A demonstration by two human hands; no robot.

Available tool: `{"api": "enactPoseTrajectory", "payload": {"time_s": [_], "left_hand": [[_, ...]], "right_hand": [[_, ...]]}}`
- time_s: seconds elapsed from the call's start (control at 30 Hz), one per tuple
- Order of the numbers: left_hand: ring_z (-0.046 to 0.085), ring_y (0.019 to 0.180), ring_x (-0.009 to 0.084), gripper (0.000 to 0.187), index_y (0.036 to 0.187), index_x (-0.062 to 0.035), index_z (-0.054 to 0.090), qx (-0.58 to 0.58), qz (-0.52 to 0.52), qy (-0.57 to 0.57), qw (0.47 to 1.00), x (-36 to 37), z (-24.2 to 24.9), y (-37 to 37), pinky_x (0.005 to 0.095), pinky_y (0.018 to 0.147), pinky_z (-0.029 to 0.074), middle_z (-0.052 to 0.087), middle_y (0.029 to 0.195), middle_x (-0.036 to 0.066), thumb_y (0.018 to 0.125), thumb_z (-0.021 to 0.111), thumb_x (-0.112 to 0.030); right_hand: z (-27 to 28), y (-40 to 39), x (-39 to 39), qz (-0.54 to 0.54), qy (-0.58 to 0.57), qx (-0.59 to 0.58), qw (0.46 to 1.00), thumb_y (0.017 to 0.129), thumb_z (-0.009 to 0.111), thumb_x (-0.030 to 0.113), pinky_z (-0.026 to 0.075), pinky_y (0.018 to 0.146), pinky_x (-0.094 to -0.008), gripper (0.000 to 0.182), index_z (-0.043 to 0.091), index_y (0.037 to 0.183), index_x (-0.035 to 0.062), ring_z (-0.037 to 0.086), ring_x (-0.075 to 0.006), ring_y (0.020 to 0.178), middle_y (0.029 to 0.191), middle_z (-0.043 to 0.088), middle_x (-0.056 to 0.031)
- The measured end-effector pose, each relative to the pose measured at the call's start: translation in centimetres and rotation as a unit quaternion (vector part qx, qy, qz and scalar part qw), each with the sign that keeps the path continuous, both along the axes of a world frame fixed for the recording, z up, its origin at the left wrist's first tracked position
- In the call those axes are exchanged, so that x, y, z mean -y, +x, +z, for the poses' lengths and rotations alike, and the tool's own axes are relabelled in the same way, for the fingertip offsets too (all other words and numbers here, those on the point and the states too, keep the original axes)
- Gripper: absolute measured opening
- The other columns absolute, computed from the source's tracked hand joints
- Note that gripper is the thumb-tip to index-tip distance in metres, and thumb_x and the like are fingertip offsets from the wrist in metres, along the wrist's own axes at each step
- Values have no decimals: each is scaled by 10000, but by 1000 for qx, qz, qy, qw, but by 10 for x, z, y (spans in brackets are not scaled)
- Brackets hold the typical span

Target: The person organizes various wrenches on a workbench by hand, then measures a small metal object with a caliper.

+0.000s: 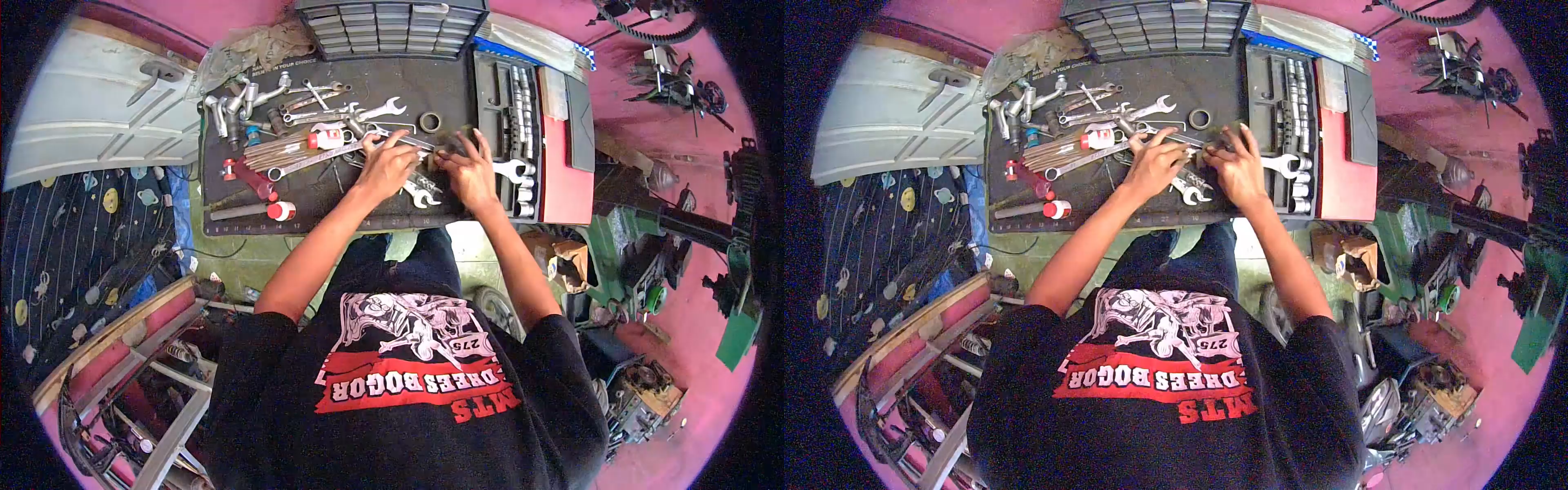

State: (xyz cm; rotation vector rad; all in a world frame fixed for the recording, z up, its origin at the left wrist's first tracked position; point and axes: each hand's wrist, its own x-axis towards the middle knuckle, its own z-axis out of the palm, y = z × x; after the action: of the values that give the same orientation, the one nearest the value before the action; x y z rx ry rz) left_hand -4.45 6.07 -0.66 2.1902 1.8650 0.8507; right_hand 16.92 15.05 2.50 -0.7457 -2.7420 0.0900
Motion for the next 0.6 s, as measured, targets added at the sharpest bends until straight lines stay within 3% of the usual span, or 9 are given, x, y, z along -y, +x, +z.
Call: {"api": "enactPoseTrajectory", "payload": {"time_s": [0.17, 0.27, 0.3, 0.4, 0.6], "left_hand": [[517, 1349, 202, 99, 921, -132, 785, 12, -6, -19, 1000, 1, 0, -1, 623, 1031, 244, 749, 1166, -35, 868, 722, -187], [525, 1345, 205, 88, 913, -123, 780, 30, -1, -13, 999, 0, -1, 0, 626, 1035, 246, 754, 1155, -27, 860, 722, -164], [527, 1343, 208, 86, 912, -119, 777, 34, -4, -14, 999, 0, -1, 0, 626, 1035, 250, 754, 1154, -27, 856, 722, -154], [514, 1357, 213, 95, 921, -114, 773, 9, -14, -37, 999, 0, 5, -5, 615, 1042, 255, 747, 1178, -30, 847, 723, -147], [485, 1375, 214, 108, 917, -121, 774, -31, -44, -47, 997, -1, 5, -14, 592, 1057, 245, 740, 1218, -49, 882, 715, -205]], "right_hand": [[7, 28, -6, -34, 7, 11, 999, 791, 672, 74, 219, 1237, -545, 343, 808, 1055, 245, 520, -241, 1376, 1120, 764, 59], [0, 17, -3, -25, 8, 13, 1000, 786, 670, 64, 222, 1235, -550, 363, 803, 1080, 230, 513, -239, 1385, 1144, 760, 43], [-3, 4, 1, -13, 11, -11, 1000, 715, 684, 83, 208, 1247, -562, 365, 804, 1043, 192, 537, -264, 1356, 1101, 766, 28], [-14, -24, 6, 11, -4, -13, 1000, 722, 680, 101, 219, 1243, -562, 338, 808, 1020, 196, 556, -273, 1321, 1092, 764, 30], [13, 24, -6, -33, 6, 12, 999, 718, 673, 72, 225, 1224, -565, 392, 798, 1060, 218, 559, -291, 1309, 1103, 765, 34]]}}
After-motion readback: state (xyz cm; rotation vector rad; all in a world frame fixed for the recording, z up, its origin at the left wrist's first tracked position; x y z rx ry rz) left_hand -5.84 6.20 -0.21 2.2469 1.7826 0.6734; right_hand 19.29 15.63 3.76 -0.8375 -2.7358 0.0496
